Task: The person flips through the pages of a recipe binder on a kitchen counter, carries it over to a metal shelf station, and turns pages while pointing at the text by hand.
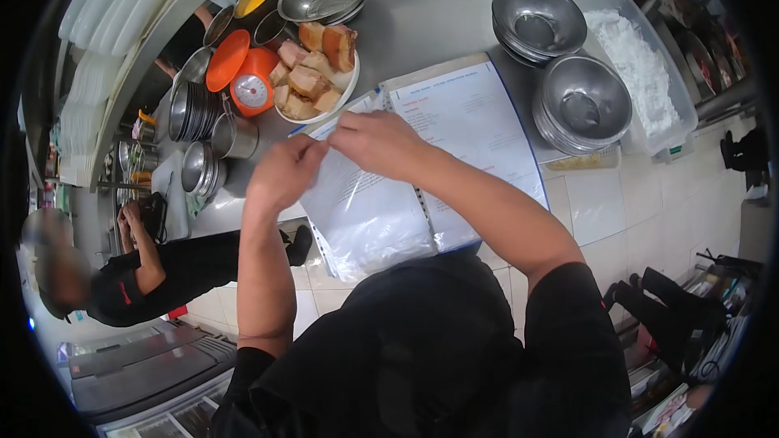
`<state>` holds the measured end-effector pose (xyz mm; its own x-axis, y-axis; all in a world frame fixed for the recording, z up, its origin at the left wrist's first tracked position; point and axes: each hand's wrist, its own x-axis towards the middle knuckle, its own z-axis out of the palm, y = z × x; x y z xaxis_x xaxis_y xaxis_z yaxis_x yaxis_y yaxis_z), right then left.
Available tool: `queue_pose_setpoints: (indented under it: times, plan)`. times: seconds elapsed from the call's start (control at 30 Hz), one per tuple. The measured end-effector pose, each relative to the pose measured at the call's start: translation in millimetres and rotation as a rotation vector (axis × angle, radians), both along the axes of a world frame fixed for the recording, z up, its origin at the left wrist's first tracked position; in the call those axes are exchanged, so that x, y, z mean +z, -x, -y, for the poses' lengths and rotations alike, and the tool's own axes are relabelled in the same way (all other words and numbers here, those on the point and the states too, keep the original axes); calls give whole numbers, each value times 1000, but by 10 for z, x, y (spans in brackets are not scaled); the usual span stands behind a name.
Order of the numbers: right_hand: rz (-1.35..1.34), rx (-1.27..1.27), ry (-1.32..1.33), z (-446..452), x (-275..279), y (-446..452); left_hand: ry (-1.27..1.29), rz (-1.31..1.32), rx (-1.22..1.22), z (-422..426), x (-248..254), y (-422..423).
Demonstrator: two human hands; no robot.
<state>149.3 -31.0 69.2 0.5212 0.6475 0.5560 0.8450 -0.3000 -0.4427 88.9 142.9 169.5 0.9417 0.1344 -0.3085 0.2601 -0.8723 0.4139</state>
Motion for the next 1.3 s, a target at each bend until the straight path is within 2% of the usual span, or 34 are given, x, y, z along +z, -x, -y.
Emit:
queue_pose_setpoints:
  times: [0.13, 0.33, 0.63, 0.83, 0.93, 1.13, 1.3]
  plan:
    - [-172, 13, -19, -248, 14, -217, -78, 35, -38, -143, 62, -93]
    - [-325, 40, 172, -444, 88, -443, -46, -28, -58, -430, -89, -321]
    - [-340, 29, 92, -506, 81, -508, -204, 23, -98, -573, -244, -424]
    - [-522, 59, 162, -482, 87, -533, -220, 52, -99, -628, -293, -435]
    - [-526, -26, 151, -523, 71, -524, -208, 106, -99, -604, -288, -419]
    - [-498, 61, 64, -422, 27, -428, -143, 70, -73, -597, -262, -423]
    - [-511, 79, 182, -441, 7, -432, -145, 135, -62, -547, -275, -391]
